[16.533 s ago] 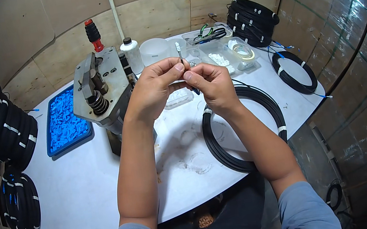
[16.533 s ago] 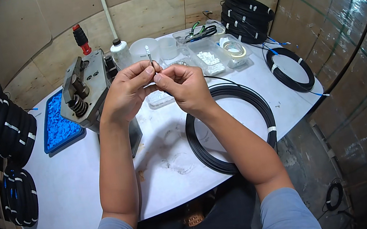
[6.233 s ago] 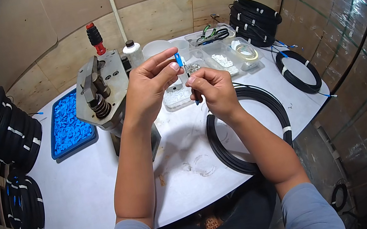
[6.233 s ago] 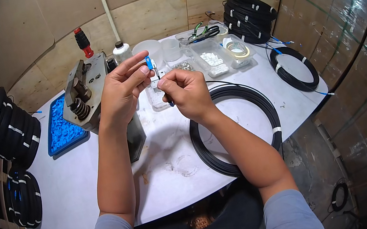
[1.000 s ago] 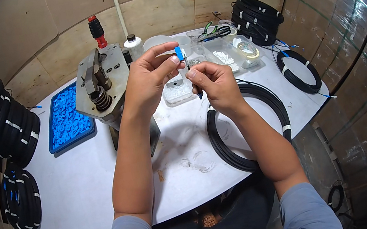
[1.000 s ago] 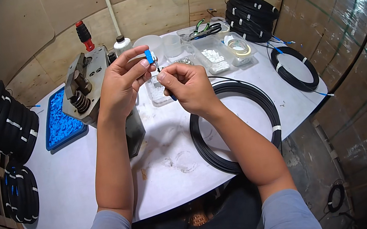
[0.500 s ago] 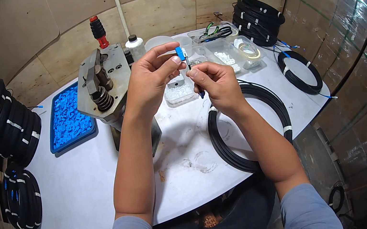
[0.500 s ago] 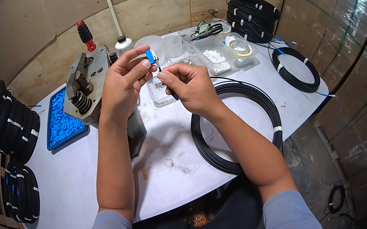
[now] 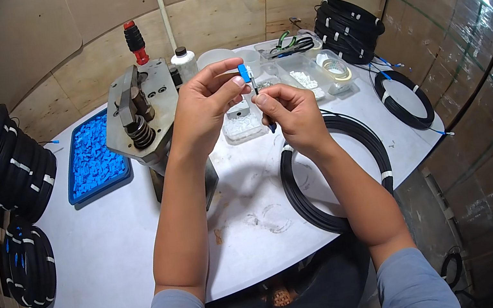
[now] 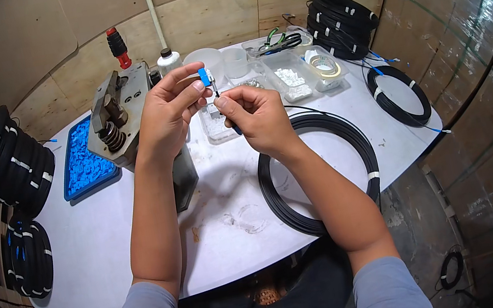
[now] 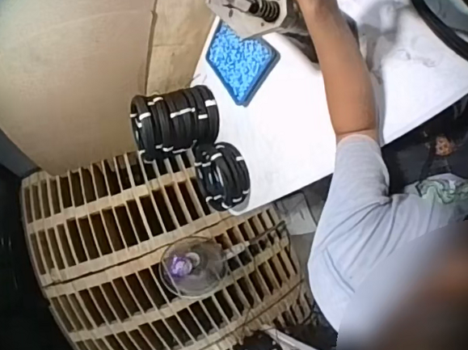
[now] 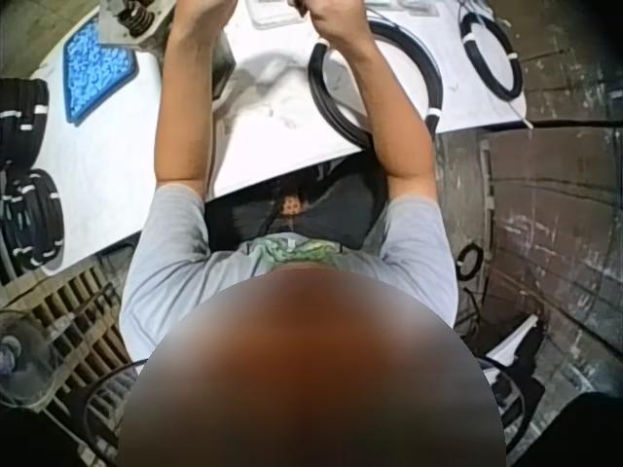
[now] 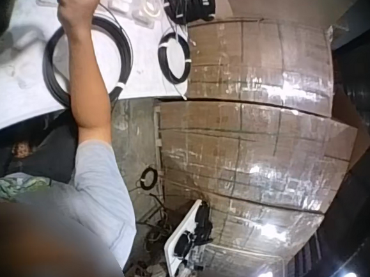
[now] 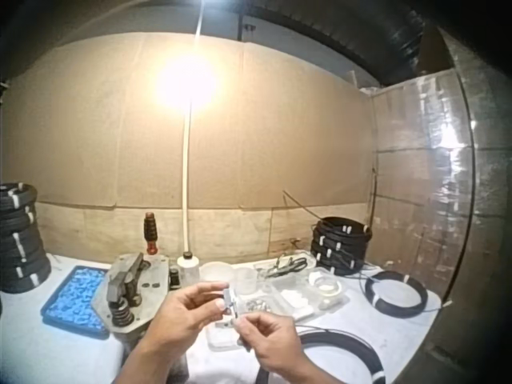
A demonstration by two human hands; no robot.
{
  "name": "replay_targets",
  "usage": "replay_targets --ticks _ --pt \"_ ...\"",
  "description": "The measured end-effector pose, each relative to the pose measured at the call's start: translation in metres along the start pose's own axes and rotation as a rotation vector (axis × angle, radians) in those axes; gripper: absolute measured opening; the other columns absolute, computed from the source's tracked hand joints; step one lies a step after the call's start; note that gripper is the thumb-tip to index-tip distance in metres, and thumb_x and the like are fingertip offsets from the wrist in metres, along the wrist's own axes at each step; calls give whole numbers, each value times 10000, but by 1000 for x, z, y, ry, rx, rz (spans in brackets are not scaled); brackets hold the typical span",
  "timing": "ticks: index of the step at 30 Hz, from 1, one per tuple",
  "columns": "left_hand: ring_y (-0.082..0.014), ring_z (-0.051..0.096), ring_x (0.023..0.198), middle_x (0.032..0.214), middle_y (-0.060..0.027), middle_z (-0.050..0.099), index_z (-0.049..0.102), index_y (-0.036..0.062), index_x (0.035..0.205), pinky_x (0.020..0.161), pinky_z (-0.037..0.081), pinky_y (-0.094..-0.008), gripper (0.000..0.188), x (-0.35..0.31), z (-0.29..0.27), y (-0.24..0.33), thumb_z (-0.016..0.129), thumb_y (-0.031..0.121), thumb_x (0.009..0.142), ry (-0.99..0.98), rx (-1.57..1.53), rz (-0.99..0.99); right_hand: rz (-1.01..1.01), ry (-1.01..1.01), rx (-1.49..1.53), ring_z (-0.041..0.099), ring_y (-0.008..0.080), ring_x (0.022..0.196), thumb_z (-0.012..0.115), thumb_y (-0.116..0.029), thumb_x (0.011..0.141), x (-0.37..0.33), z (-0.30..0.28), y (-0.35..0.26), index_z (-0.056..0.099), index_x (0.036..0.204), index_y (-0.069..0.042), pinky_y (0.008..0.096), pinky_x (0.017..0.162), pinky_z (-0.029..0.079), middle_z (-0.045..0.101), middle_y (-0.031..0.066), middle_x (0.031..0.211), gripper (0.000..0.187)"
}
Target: The recorder uses a crimping machine and hand-held components to process a wire harness/coil.
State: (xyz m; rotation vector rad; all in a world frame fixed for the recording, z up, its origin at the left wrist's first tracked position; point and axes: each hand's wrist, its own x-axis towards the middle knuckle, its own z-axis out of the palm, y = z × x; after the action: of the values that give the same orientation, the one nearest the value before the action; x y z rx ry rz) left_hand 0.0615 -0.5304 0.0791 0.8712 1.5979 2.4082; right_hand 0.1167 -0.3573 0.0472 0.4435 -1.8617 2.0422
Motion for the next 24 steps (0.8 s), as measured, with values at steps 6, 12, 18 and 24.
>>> replay_targets --ticks 6,12,18,24 --pt "-137 670 942 1047 -67 726 671 6 1276 842 533 -273 339 -1 1 1 718 97 954 -1 -1 -22 0 -3 0 591 44 690 719 -204 996 0 -1 1 735 1029 6 208 622 471 672 -10 772 214" --pt "-141 665 945 1059 -67 724 671 18 1275 838 529 -270 334 0 0 0 720 95 954 7 -3 -27 -16 -3 17 580 44 693 709 -203 1003 1 0 4 716 1013 1 208 632 468 659 -16 767 204" --pt "-145 662 951 1079 -71 716 659 22 1273 844 526 -272 342 -1 3 2 734 103 949 30 -62 -15 -48 7 35 580 43 700 700 -192 1007 1 0 6 699 1009 -8 208 635 466 655 -16 774 185" --pt "-142 668 967 1079 -74 713 666 19 1277 881 541 -287 357 -2 4 3 747 106 940 30 -34 -14 -46 -13 26 582 46 701 697 -194 1009 1 1 5 700 1005 -8 210 638 469 655 -15 776 187"
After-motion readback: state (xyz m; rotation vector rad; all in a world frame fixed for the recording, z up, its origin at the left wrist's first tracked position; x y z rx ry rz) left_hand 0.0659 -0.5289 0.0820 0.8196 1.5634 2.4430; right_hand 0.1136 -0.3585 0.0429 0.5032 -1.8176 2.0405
